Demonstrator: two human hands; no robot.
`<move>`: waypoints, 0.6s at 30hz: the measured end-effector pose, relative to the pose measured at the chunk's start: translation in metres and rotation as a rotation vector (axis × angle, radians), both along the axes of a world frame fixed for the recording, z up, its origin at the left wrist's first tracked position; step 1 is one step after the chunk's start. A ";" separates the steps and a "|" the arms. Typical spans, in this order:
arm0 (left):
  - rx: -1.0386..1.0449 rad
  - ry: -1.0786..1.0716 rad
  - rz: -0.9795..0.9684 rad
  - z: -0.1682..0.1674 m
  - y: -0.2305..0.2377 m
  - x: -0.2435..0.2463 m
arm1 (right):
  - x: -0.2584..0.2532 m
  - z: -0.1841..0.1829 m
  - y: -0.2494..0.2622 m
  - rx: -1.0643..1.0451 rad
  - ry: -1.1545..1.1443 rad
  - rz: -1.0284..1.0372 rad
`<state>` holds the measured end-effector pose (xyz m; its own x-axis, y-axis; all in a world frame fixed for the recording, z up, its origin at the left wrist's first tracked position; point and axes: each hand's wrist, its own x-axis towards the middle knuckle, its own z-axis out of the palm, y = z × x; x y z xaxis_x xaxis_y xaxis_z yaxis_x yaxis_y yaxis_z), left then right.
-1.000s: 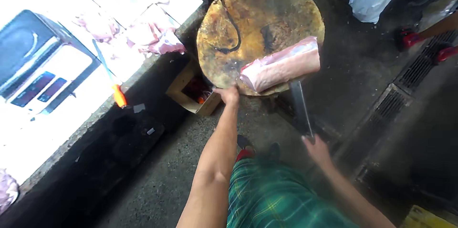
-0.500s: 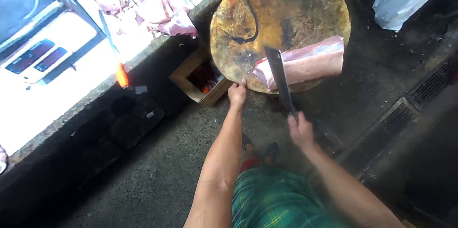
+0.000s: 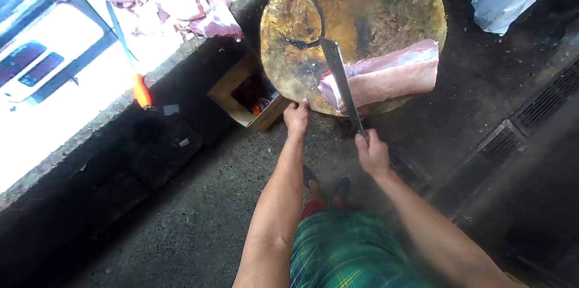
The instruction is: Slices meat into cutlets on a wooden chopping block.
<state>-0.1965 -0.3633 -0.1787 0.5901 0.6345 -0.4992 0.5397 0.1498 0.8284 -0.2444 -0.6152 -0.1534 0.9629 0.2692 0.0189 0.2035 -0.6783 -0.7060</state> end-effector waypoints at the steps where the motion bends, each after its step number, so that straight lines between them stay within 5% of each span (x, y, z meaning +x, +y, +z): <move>1: -0.003 -0.003 0.000 0.000 0.000 -0.001 | 0.002 -0.002 0.001 -0.007 0.014 -0.002; 6: -0.003 0.000 0.017 0.000 -0.001 -0.005 | 0.001 -0.014 0.000 -0.043 0.044 -0.023; 10: 0.248 0.065 -0.027 0.019 -0.014 -0.017 | 0.002 -0.023 0.002 -0.069 0.027 -0.037; 13: 0.424 -0.160 -0.134 0.029 -0.037 -0.031 | 0.004 -0.033 0.002 -0.085 0.028 -0.040; 18: 0.438 -0.483 -0.348 0.031 -0.063 -0.025 | 0.002 -0.045 0.007 -0.070 0.020 -0.063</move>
<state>-0.2212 -0.4261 -0.1475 0.8835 0.4520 0.1230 0.0557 -0.3621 0.9305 -0.2428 -0.6083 -0.1987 0.9779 0.2083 -0.0173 0.1453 -0.7371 -0.6600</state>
